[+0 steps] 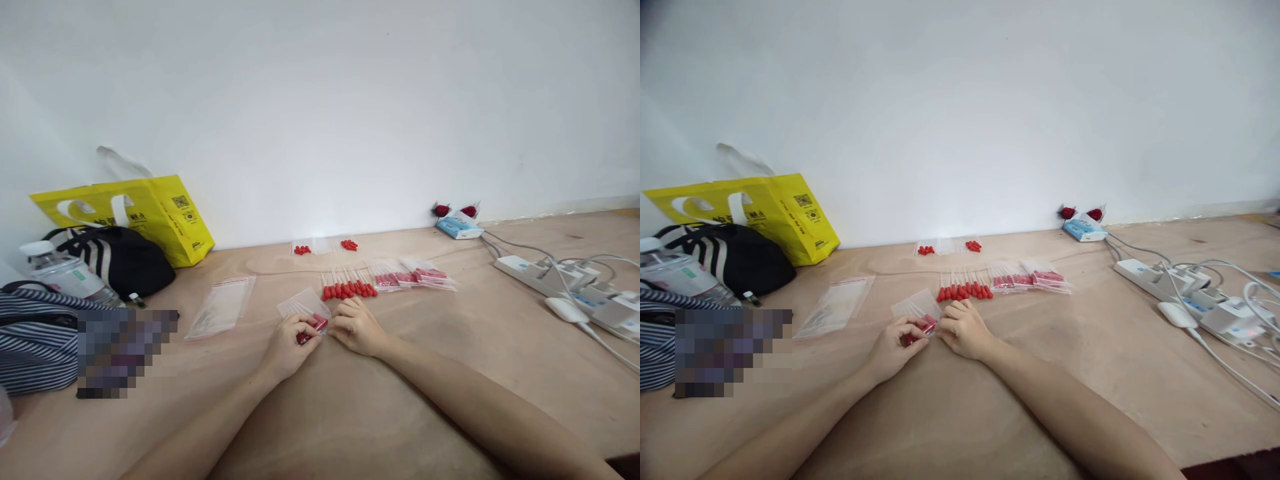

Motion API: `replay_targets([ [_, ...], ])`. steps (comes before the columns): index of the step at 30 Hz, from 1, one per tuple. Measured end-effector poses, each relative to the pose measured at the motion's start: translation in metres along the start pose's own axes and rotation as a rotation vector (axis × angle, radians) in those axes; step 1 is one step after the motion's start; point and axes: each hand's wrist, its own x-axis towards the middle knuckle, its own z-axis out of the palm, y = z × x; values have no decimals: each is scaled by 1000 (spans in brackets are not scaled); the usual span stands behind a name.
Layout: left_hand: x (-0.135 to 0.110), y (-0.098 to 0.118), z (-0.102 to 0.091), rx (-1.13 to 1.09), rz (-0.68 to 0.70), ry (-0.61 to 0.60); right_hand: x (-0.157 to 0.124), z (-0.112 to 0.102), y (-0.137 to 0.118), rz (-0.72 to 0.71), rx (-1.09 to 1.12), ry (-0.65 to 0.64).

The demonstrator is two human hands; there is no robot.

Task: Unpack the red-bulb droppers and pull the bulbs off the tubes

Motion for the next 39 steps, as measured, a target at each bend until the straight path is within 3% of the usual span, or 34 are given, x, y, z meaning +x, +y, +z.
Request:
replay_targets([
  [9,1,2,1,-171,-72,82,3,2,-5,-36,-17,45],
  [17,0,-3,6,-265,-104,73,9,9,-10,-81,-24,33],
  [22,-4,-3,7,-189,-88,49,11,10,-13,-72,12,22],
  [28,-6,-13,5,-114,-178,134,11,10,-25,-66,61,-53],
  [31,-5,-16,-1,-93,-158,131,8,8,-27,-18,104,-50],
  [33,-3,-17,-10,-83,-105,72,6,4,-24,17,148,-55],
  [39,4,-16,-37,87,77,-271,1,-7,-10,150,152,-55],
])
